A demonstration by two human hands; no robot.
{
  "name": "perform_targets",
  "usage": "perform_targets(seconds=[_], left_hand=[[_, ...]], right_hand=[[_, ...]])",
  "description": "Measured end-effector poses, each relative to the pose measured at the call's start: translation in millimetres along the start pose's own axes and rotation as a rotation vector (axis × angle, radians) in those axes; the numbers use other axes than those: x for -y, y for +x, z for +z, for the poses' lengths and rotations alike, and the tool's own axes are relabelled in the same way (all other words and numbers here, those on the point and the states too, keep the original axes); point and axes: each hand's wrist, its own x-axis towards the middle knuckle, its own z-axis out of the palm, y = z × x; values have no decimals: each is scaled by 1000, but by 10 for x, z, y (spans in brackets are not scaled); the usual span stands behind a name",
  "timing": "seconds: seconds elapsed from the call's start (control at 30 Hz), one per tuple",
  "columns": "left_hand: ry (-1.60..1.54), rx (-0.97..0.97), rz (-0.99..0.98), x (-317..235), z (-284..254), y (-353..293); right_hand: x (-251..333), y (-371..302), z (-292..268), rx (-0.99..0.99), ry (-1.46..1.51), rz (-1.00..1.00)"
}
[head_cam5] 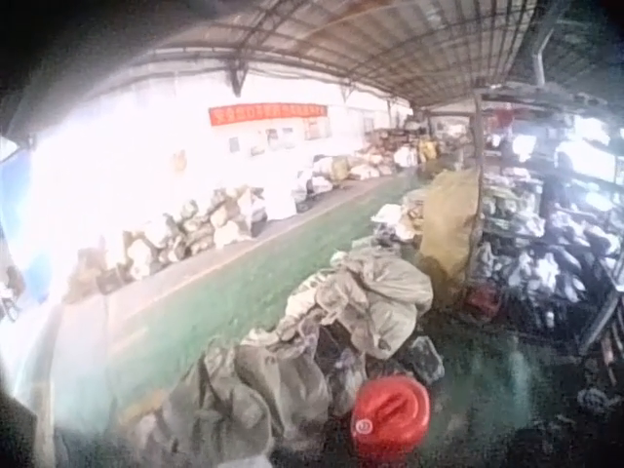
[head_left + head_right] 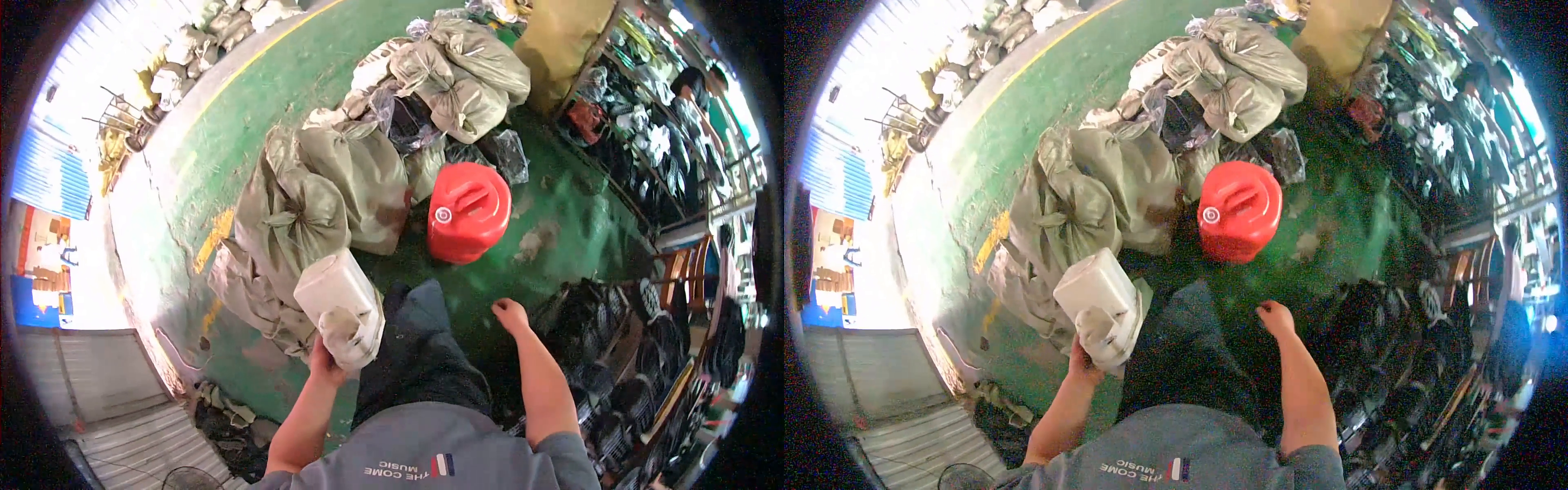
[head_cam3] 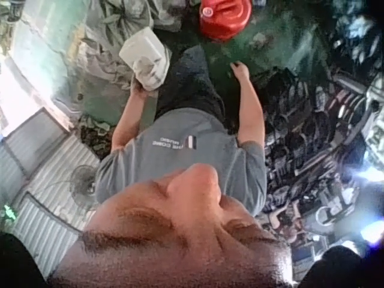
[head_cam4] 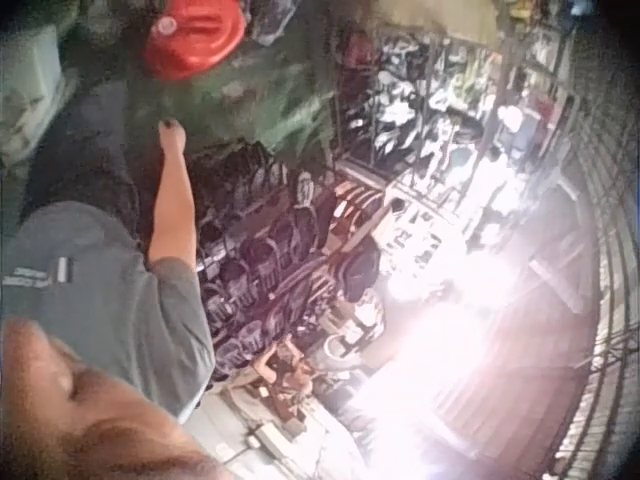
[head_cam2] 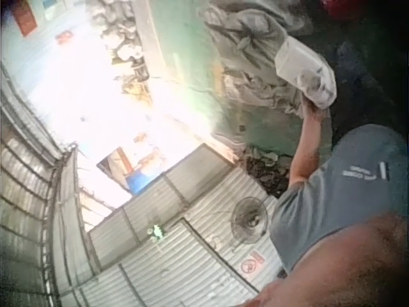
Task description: Apply adhesive to the edges of a shoe upper and sole using a brush.
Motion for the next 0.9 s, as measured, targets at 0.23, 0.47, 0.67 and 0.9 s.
perform_targets(seconds=[0.23,0.47,0.67,0.9], left_hand=[[91,-140,42,-294,393,1018],[197,-267,22,-453,356,1524],[-43,-305,120,-370,347,1588],[-80,-485,214,50,572,1494]], right_hand=[[2016,1343,-115,94,-244,-243],[2377,2624,265,88,-548,-148],[2384,3255,318,418,-920,-381],[2584,3340,309,552,-997,-479]])
